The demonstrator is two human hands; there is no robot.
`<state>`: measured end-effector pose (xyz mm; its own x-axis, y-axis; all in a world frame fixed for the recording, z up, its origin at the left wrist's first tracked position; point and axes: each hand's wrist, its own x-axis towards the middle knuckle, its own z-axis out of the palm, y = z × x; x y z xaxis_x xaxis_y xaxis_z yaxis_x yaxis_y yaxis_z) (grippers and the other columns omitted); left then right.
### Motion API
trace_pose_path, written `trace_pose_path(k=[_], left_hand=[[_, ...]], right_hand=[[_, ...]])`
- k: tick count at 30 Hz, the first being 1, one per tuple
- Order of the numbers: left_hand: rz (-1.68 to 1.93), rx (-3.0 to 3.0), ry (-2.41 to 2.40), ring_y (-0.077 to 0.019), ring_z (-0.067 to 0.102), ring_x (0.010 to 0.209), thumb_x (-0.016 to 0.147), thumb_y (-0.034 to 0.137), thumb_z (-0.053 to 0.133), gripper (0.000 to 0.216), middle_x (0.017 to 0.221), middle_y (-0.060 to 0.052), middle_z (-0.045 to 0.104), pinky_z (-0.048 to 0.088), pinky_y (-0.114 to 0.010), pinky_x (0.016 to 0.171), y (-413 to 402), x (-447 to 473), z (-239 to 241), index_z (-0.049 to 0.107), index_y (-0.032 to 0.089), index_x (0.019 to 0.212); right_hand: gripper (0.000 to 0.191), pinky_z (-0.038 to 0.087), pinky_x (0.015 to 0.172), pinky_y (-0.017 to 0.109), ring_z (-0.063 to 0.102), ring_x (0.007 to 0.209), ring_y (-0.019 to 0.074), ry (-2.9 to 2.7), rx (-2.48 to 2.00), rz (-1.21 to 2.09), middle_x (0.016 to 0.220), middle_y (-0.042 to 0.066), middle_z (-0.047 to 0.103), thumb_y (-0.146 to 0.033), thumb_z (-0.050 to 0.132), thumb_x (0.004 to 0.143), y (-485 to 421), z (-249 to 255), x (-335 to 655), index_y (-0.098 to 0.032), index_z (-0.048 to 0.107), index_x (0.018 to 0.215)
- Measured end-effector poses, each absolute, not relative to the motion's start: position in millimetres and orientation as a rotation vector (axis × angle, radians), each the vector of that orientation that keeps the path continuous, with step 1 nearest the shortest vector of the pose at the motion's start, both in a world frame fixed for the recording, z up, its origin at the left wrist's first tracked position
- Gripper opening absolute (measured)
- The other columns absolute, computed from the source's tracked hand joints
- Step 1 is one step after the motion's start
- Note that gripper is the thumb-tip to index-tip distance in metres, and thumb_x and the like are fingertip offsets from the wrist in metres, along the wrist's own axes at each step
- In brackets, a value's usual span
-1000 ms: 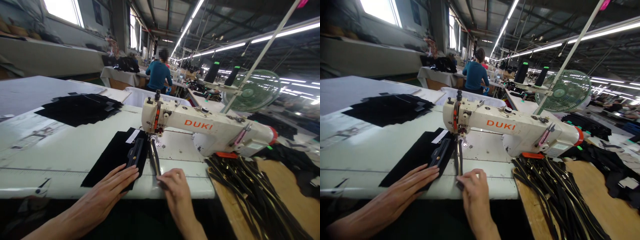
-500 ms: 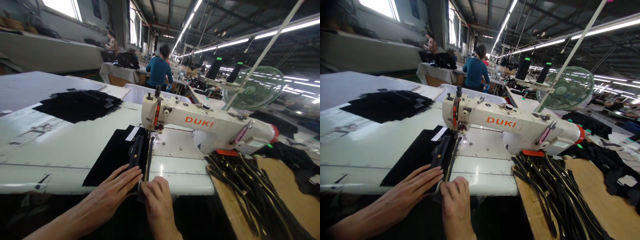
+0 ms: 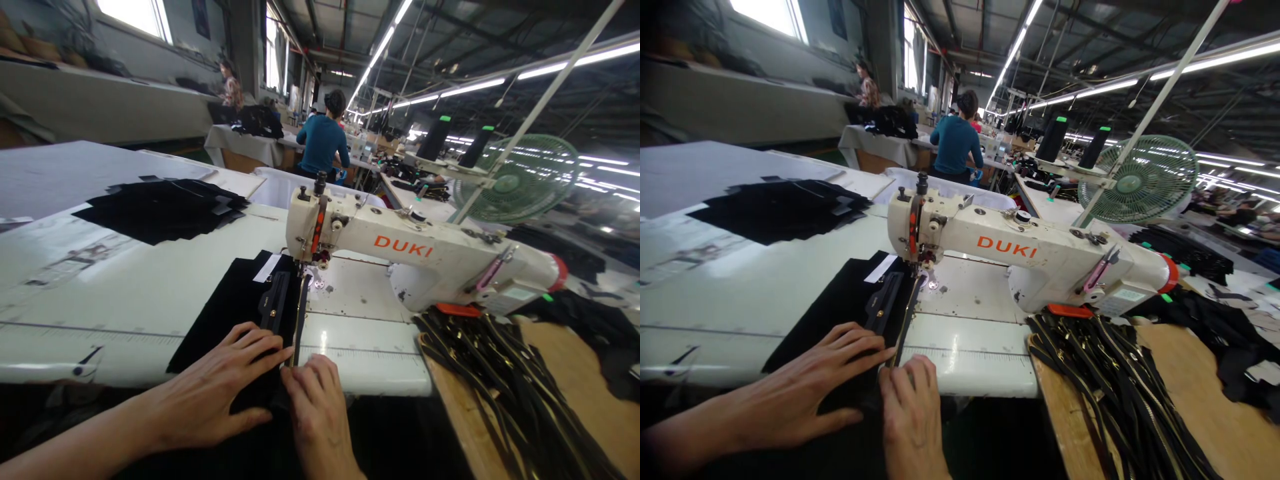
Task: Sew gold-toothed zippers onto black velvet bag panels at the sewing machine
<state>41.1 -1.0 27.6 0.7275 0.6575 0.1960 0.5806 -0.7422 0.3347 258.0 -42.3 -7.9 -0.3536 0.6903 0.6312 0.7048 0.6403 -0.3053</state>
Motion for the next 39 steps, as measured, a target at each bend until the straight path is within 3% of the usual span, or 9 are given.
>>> trace_pose_path(k=[7,10,12,16,21,23,29,33,39], left_hand=[[0.387,2.677,0.978,-0.035,0.047,0.137,0.078,0.036,0.08,0.086,0.149,-0.006,0.051,0.034,-0.055,0.118,1,36,23,0.039,0.036,0.154],[0.34,2.667,0.955,-0.0393,0.038,0.146,0.075,0.04,0.084,0.1,0.162,-0.005,0.039,0.028,-0.062,0.12,3,37,28,0.03,0.036,0.159],[0.297,2.66,0.925,-0.0409,0.031,0.15,0.075,0.041,0.084,0.106,0.166,-0.005,0.031,0.024,-0.066,0.12,4,38,32,0.023,0.037,0.161],[0.274,2.63,0.919,-0.0408,0.028,0.15,0.075,0.04,0.085,0.107,0.166,-0.004,0.027,0.022,-0.068,0.12,6,37,32,0.022,0.038,0.161],[0.261,2.609,0.891,-0.0397,0.029,0.149,0.076,0.04,0.084,0.102,0.164,-0.001,0.03,0.023,-0.066,0.12,10,35,31,0.024,0.041,0.16],[0.287,2.586,0.888,-0.0394,0.032,0.148,0.075,0.041,0.085,0.102,0.163,-0.001,0.033,0.024,-0.065,0.12,11,36,34,0.027,0.041,0.159],[0.325,2.533,0.88,-0.0378,0.037,0.146,0.079,0.052,0.081,0.09,0.159,-0.003,0.042,0.024,-0.062,0.121,11,32,38,0.036,0.039,0.156],[0.316,2.548,0.815,-0.0348,0.035,0.148,0.084,0.052,0.076,0.088,0.162,-0.003,0.038,0.015,-0.058,0.124,16,30,40,0.032,0.037,0.159],[0.429,2.76,0.614,-0.0227,0.05,0.14,0.096,0.031,0.066,0.071,0.153,0.003,0.052,0.016,-0.038,0.128,39,35,22,0.032,0.037,0.159]], right_hand=[[0.036,0.047,0.103,0.046,0.058,0.098,0.0271,-2.141,-1.113,0.05,0.097,0.008,0.067,0.0,0.05,0.094,-49,-5,259,-0.015,0.062,0.125],[0.043,0.052,0.089,0.039,0.058,0.096,0.0238,-2.1,-1.133,0.284,0.1,0.005,0.064,0.001,0.047,0.088,-35,7,274,-0.023,0.064,0.119],[0.041,0.051,0.09,0.038,0.058,0.101,0.0234,-2.008,-1.303,0.39,0.107,0.006,0.062,-0.001,0.047,0.087,-14,18,285,-0.024,0.063,0.117],[0.03,0.046,0.098,0.046,0.055,0.109,0.0295,-2.008,-1.591,0.322,0.114,0.011,0.062,-0.014,0.068,0.083,39,25,282,-0.016,0.064,0.114],[0.01,0.049,0.085,0.036,0.06,0.097,0.0258,-2.13,-1.541,0.307,0.095,0.005,0.066,-0.013,0.071,0.078,85,19,263,-0.02,0.066,0.083],[0.014,0.049,0.08,0.031,0.061,0.089,0.0222,-2.202,-1.489,0.273,0.089,0.003,0.066,-0.007,0.067,0.079,94,22,271,-0.021,0.064,0.08],[0.032,0.046,0.091,0.046,0.057,0.099,0.0288,-2.269,-1.414,0.041,0.102,0.014,0.064,0.005,0.045,0.087,98,36,311,-0.016,0.067,0.098],[0.052,0.049,0.096,0.038,0.057,0.111,0.0236,-2.439,-1.154,0.092,0.12,0.009,0.064,0.006,0.052,0.081,95,30,305,-0.022,0.065,0.122],[0.066,0.05,0.101,0.043,0.058,0.114,0.0244,-2.527,-1.042,0.096,0.124,0.007,0.066,0.009,0.056,0.076,103,20,286,-0.026,0.065,0.131]])
